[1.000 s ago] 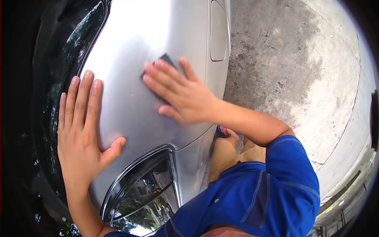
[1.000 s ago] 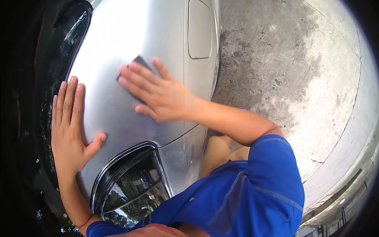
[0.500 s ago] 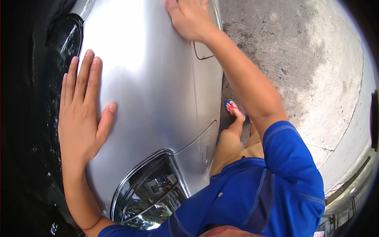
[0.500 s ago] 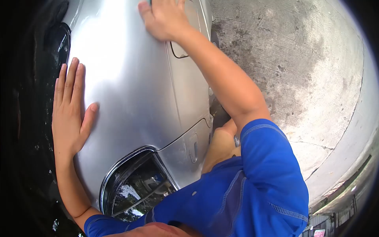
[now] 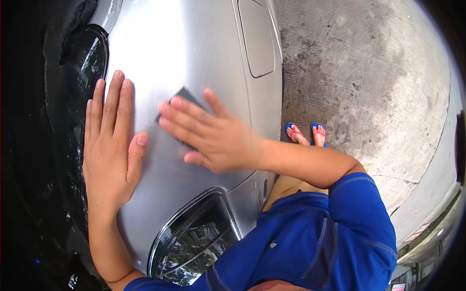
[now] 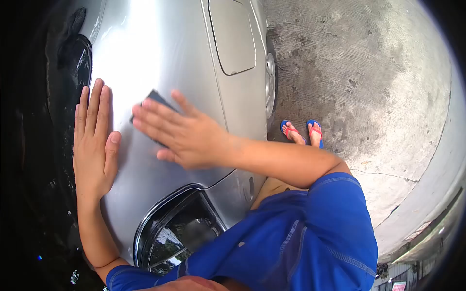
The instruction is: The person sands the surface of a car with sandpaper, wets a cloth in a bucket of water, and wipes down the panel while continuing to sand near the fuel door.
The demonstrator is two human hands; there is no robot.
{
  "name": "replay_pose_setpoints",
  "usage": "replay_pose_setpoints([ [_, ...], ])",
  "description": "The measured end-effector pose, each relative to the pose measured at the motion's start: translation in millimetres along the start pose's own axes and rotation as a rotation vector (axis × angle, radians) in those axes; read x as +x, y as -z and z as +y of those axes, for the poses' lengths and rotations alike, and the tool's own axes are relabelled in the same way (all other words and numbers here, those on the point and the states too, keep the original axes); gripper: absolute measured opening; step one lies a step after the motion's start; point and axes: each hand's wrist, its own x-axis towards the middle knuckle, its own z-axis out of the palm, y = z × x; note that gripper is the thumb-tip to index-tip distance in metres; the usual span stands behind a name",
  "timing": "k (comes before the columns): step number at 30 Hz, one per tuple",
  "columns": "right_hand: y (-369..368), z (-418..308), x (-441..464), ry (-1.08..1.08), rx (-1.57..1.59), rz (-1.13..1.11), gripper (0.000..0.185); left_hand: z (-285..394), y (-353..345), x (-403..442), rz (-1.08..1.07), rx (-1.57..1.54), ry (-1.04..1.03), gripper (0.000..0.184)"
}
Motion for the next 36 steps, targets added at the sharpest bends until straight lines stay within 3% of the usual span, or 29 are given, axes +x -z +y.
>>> replay_pose_setpoints([
  [3,52,105,78,-0.254,-0.192,0.206,0.068,-1,-7,-5,0.001,0.047,-0.021,0.074],
  [8,5,-4,13,-0.085,-0.125,0.034,0.068,-3,0,-1,0.055,-0.02,-0.034,0.077],
  [11,39,46,41,-0.244,-0.352,0.13,0.068,-4,-5,-3,0.061,0.025,-0.049,0.078],
  [15,-45,-8,-21,-0.158,-0.087,0.051,0.074,-1,-4,-6,0.091,-0.011,-0.056,0.079],
  [20,18,50,1,-0.25,-0.253,0.155,0.071,-4,-21,-8,0.105,0.144,-0.002,0.084],
  [23,4,17,-25,-0.26,-0.158,0.12,0.072,2,-20,-9,0.161,0.148,-0.012,0.078],
  [28,-5,11,-45,-0.279,-0.1,0.09,0.073,13,-11,-3,0.132,0.112,-0.017,0.091],
  [31,12,41,-36,-0.265,-0.141,0.087,0.074,30,-18,-1,0.115,0.194,-0.015,0.092],
  [34,25,80,1,-0.428,-0.015,0.32,0.075,82,-34,5,-0.019,0.073,-0.1,0.089],
  [36,3,43,-54,-0.41,0.114,0.259,0.076,112,-47,-1,-0.066,0.03,-0.172,0.086],
])
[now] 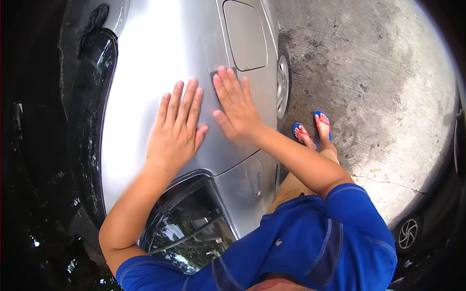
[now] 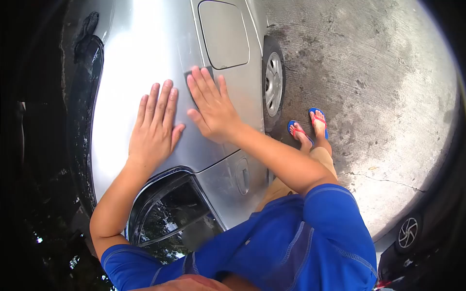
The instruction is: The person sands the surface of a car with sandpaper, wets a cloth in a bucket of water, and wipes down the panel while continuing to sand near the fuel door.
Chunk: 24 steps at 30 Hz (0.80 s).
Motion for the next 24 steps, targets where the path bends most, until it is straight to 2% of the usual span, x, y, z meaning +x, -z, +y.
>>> replay_pose_setpoints([
  [2,1,-8,-94,-0.073,0.135,-0.178,0.078,25,-13,-14,-0.078,-0.004,-0.16,0.085],
  [3,6,-14,-134,-0.147,0.245,-0.228,0.078,32,-18,-20,-0.098,0.039,-0.306,0.088],
  [5,19,-18,-164,-0.264,0.43,-0.266,0.078,22,-15,2,-0.097,0.013,-0.425,0.089],
  [7,28,-19,-170,-0.343,0.58,-0.241,0.078,-3,-7,56,-0.014,-0.063,-0.334,0.087],
  [9,39,-9,-138,-0.288,0.534,-0.168,0.075,-46,4,125,0.243,0.062,-0.126,0.082],
  [11,49,8,-93,-0.231,0.466,-0.092,0.075,-90,18,181,0.369,0.144,0.133,0.085],
  [12,56,17,-64,-0.186,0.417,-0.037,0.075,-89,15,180,0.4,0.146,0.116,0.085],
  [14,61,26,-26,-0.139,0.341,0.025,0.075,-77,-1,173,0.46,0.137,0.102,0.087],
  [16,60,23,-7,-0.137,0.302,0.079,0.076,-28,-4,107,0.237,-0.02,-0.083,0.095],
  [17,52,16,-15,-0.118,0.298,0.028,0.077,-7,-4,70,0.043,-0.034,-0.159,0.103],
  [18,38,7,-34,-0.097,0.293,-0.021,0.078,5,-7,30,-0.054,-0.04,-0.216,0.108],
  [20,17,-19,-82,-0.036,0.243,-0.244,0.078,0,6,-26,-0.082,-0.049,-0.099,0.108],
  [23,1,-28,-85,0.333,-0.191,-0.461,0.075,-53,43,-56,-0.059,0.003,0.265,0.106],
  [24,6,-22,-39,0.317,-0.233,-0.369,0.074,-66,52,-55,-0.048,-0.008,0.268,0.106],
])
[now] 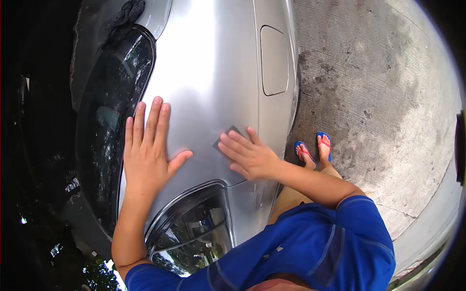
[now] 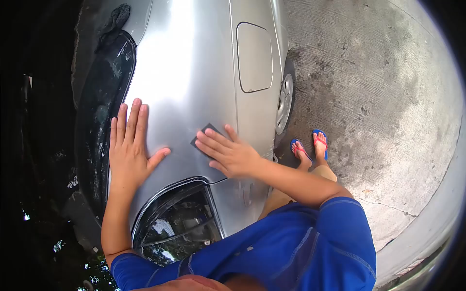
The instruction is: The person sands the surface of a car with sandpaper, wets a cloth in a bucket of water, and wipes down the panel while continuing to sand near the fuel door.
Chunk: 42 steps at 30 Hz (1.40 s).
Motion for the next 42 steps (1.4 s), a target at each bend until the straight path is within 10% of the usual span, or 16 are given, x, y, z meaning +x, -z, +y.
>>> replay_pose_setpoints([
  [4,103,146,214,-0.263,-0.052,0.455,0.075,-23,3,5,0.044,-0.063,-0.002,0.107],
  [7,127,135,244,-0.345,-0.029,0.359,0.073,-26,5,5,0.028,-0.146,-0.005,0.109],
  [11,44,-2,126,0.045,-0.124,-0.007,0.073,-34,3,6,0.046,-0.254,-0.007,0.114],
  [16,147,171,282,-0.377,-0.154,0.364,0.076,-41,12,16,0.06,-0.288,-0.03,0.115],
  [21,78,9,160,-0.047,-0.18,-0.006,0.081,-58,17,26,0.071,-0.383,-0.098,0.11],
  [25,153,180,268,-0.359,-0.091,0.385,0.078,-71,13,71,0.147,-0.338,-0.072,0.106],
  [30,114,68,227,-0.142,-0.227,0.165,0.08,-87,14,127,0.196,-0.33,-0.008,0.087],
  [33,125,81,215,-0.017,-0.252,0.066,0.08,-94,16,161,0.21,-0.338,0.002,0.079],
  [38,204,261,352,-0.488,0.075,0.517,0.078,-95,24,181,0.166,-0.417,0.055,0.079],
  [42,179,155,298,-0.201,-0.088,0.248,0.073,-108,24,222,0.322,-0.836,0.085,0.093],
])
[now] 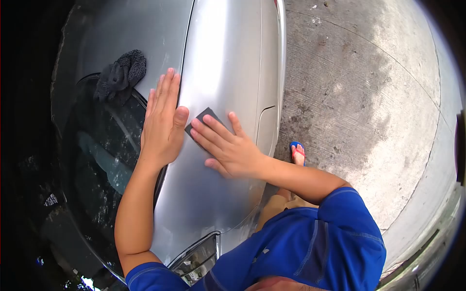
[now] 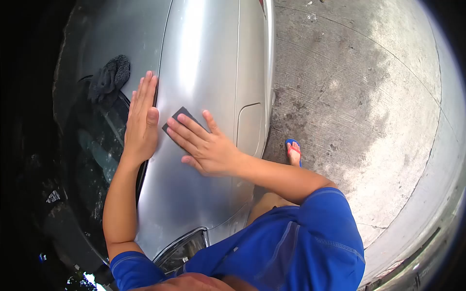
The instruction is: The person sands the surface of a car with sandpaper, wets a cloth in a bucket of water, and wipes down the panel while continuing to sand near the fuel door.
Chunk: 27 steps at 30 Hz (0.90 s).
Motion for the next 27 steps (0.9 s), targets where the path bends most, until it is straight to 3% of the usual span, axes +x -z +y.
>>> replay_pose_setpoints([
  [3,16,24,37,0.096,-0.054,-0.062,0.074,-3,-13,54,0.139,0.031,-0.006,0.094],
  [4,20,60,92,-0.069,0.006,0.088,0.074,-2,-13,61,0.141,0.031,0.024,0.097],
  [6,33,122,161,-0.329,0.179,0.167,0.075,2,-15,61,0.134,0.038,0.048,0.099],
  [8,22,93,124,-0.206,0.057,0.11,0.08,4,-7,61,0.085,0.049,0.054,0.104],
  [10,8,6,16,0.136,-0.047,-0.158,0.079,0,-7,65,0.101,0.023,0.049,0.104],
  [14,23,42,40,0.284,-0.093,-0.187,0.076,3,-1,62,0.061,-0.006,0.055,0.106],
  [16,36,103,158,-0.097,0.054,0.097,0.077,0,-1,62,0.05,0.026,0.082,0.109],
  [19,27,107,168,-0.136,0.014,0.112,0.077,-1,1,61,0.034,0.039,0.072,0.109],
  [21,24,20,64,0.185,-0.048,-0.156,0.072,2,-1,63,0.063,0.004,0.057,0.106],
  [24,21,25,34,0.504,-0.114,-0.292,0.069,4,3,66,0.052,-0.005,0.071,0.109],
  [27,47,87,186,0.051,-0.027,-0.014,0.071,4,1,63,0.056,0.002,0.085,0.111],
])
